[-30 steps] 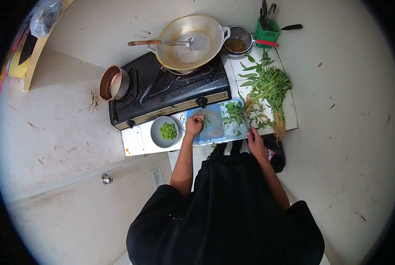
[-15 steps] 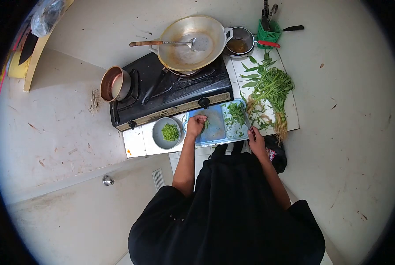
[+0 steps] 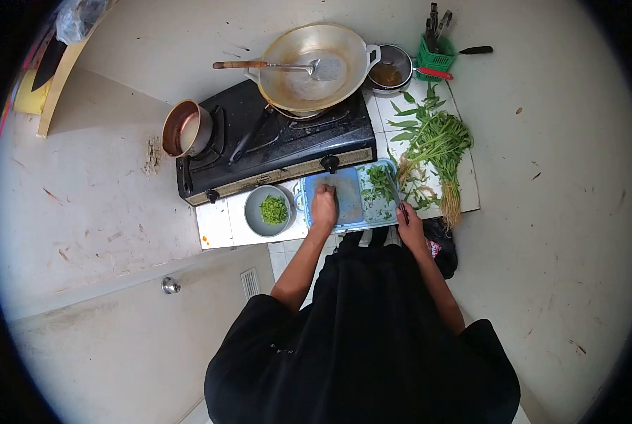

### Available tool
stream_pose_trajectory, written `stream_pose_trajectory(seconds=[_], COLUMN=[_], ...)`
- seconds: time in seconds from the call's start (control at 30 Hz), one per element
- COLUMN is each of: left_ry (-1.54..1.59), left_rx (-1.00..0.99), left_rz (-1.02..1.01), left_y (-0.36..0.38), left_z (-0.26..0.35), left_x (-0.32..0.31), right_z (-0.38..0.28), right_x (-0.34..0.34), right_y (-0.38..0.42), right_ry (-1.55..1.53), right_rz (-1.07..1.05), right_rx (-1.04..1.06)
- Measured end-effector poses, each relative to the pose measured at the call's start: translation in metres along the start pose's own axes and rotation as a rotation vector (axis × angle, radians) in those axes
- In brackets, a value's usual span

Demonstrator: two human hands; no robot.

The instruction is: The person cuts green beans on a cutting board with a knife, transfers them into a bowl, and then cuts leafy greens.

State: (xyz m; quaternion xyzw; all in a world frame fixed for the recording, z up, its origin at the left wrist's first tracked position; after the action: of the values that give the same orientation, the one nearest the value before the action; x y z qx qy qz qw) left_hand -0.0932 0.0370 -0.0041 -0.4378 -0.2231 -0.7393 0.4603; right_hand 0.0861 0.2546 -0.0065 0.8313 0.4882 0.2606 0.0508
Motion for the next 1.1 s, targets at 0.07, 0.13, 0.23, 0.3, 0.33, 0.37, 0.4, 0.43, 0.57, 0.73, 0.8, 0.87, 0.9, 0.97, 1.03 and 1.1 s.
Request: stream_pose_trajectory(seconds=[0.07,0.13,0.23,0.3,0.33,0.37,0.4,0.43,0.57,0.73,0.8,0.87,0.9,0.97,1.03,1.1], left_ry=[-0.116,-0.129,-0.110,-0.082,-0.075,-0.067,-0.070,-0.015,0.272,0.353,0.350,0.260,0.260,0.084,0.004,-0.075], left_rx=[-0.048,-0.062,-0.015,0.043,0.025,0.005,0.003,0.011,0.053,0.261,0.299,0.277,0.275,0.208,0.124,0.039], left_rz=[0.000,0.012,-0.017,-0.059,-0.062,-0.066,-0.069,-0.059,0.023,-0.015,-0.051,-0.049,-0.050,-0.049,0.045,0.143], left_y=[0.007,0.007,0.003,0.000,-0.001,-0.001,-0.001,0.000,-0.003,-0.018,-0.020,-0.017,-0.016,-0.011,-0.003,-0.002], left_z=[0.012,0.012,0.017,0.015,0.011,0.008,0.008,0.007,-0.021,-0.032,-0.025,-0.020,-0.017,-0.008,0.008,0.018], left_x=[0.001,-0.001,0.009,0.014,0.013,0.011,0.012,0.014,0.002,-0.002,0.003,0.005,0.004,0.000,-0.001,-0.001], right_z=[0.005,0.000,0.000,0.000,0.000,0.001,-0.001,-0.002,-0.001,-0.001,-0.003,-0.006,-0.007,-0.009,-0.009,-0.008], right_x=[-0.001,-0.001,-0.002,-0.006,-0.007,-0.009,-0.009,-0.009,-0.011,-0.013,-0.012,-0.011,-0.010,-0.008,-0.007,-0.006], right_y=[-0.002,0.000,0.001,-0.001,-0.001,0.000,0.001,0.002,0.000,-0.001,0.000,0.000,0.000,0.000,-0.001,-0.003], right_ry=[-0.004,-0.008,-0.010,0.015,0.013,0.010,0.006,0.003,-0.024,-0.028,-0.025,-0.022,-0.020,-0.015,-0.010,-0.004], right_rz=[-0.008,-0.018,-0.021,-0.008,-0.009,-0.006,-0.002,-0.002,-0.006,0.024,0.009,0.011,0.012,0.016,0.018,0.021], right_rx=[-0.015,-0.029,-0.008,0.035,0.035,0.040,0.045,0.042,0.027,0.038,0.022,0.025,0.027,0.027,0.029,0.023])
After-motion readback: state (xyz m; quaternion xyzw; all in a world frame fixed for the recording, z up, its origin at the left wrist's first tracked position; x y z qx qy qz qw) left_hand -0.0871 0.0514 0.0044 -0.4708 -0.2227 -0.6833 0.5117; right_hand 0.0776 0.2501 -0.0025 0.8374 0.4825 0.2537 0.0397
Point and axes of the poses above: each hand's wrist, its own y-axis away from the middle knuckle, its own x-axis out of the back of the hand, z = x × y, the point moved 1 cm from there along -y, towards the middle knuckle, and after that the axes turned 6 degrees about -x, right-handed, at the moved point
